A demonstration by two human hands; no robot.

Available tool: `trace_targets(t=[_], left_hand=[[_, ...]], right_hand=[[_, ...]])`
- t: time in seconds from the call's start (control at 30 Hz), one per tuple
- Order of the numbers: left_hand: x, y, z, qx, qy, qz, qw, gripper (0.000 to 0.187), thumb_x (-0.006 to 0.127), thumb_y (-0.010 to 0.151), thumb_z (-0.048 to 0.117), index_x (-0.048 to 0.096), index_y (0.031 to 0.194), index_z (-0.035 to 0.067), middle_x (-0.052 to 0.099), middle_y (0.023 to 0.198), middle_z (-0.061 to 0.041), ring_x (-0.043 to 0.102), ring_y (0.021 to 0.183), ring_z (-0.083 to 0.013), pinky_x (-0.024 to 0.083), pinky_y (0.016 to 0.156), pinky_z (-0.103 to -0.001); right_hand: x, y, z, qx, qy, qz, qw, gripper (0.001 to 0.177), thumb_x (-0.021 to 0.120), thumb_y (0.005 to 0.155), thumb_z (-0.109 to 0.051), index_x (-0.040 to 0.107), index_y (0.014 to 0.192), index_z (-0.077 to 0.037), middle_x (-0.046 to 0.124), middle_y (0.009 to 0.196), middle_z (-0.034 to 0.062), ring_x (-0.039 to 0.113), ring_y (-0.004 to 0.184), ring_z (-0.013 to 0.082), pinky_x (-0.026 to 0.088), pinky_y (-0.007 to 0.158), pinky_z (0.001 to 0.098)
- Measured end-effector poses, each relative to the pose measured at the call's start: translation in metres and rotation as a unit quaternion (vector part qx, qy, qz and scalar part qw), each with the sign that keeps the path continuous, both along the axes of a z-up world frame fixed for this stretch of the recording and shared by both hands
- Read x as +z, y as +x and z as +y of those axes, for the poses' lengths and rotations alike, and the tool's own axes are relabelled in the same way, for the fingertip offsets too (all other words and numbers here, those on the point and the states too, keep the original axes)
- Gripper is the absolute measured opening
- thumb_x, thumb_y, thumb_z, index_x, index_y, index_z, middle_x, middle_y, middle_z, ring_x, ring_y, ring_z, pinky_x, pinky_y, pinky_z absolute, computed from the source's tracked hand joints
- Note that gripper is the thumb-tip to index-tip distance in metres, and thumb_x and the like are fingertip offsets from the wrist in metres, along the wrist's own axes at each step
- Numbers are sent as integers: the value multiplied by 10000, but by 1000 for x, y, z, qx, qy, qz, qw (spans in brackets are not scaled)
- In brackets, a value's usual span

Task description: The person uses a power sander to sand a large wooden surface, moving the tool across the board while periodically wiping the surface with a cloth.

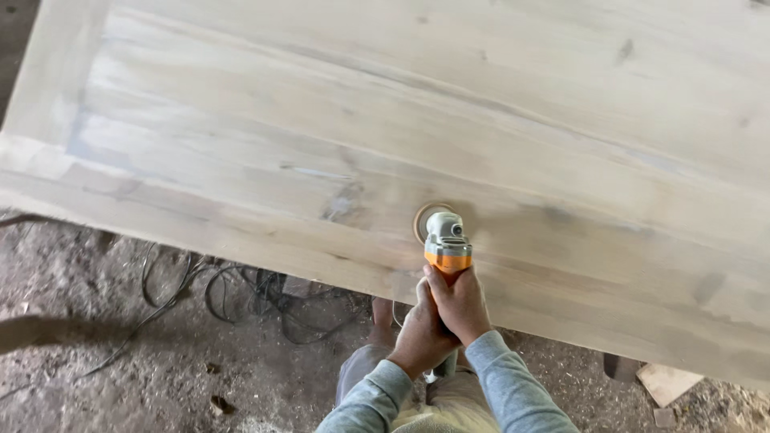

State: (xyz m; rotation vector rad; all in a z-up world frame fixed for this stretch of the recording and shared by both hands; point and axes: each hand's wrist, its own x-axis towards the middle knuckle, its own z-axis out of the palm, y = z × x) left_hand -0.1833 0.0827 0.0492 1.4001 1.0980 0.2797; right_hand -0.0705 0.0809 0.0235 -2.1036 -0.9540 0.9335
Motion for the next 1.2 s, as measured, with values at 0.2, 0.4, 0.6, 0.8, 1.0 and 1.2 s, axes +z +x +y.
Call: trace_targets(t=[0.2,0.4,0.6,0.8,1.0,1.2], left_hand=[[-10,-64,22,75,-95,-4,993,713,733,871,250,267,1324,-43,719,1042,-164,776,839,-306,699,754,-430],[-14,-80,14,200,51,-98,974,707,738,852,154,293,1352,-73,590,1215,-219,689,1062,-296,644,858,-441],[-32,-20,-33,141,-89,-64,984,398,601,963,240,546,1244,-36,708,1081,-145,731,894,-258,662,720,-378],[-7,35,-69,158,45,-206,965,678,746,904,137,351,1403,-98,539,1294,-220,601,1196,-320,527,986,-453],[-4,79,-93,106,-80,-137,982,671,758,895,203,374,1389,-39,491,1318,-165,615,1192,-297,555,990,-407],[-14,118,-125,75,-33,-112,990,705,825,858,223,402,1365,-22,522,1284,-175,627,1163,-313,544,933,-428]], right_hand=[[0,-71,46,103,-33,118,987,520,666,925,-385,504,1219,11,740,928,148,762,756,249,680,690,366],[16,-100,66,244,-14,-4,970,524,717,948,-427,527,1112,34,749,840,173,740,687,262,635,688,379],[28,-43,27,231,-128,-13,964,477,646,943,-402,506,1153,3,744,858,127,759,647,256,672,611,364],[38,19,-14,173,-147,-59,972,535,695,905,-449,503,1097,13,752,841,183,776,719,330,655,694,434],[41,64,-45,155,-194,-62,967,558,656,918,-492,487,1099,9,752,833,199,782,733,354,660,716,441],[36,107,-80,103,-191,-53,975,570,670,898,-489,480,1102,8,750,827,207,780,724,359,659,693,454]])
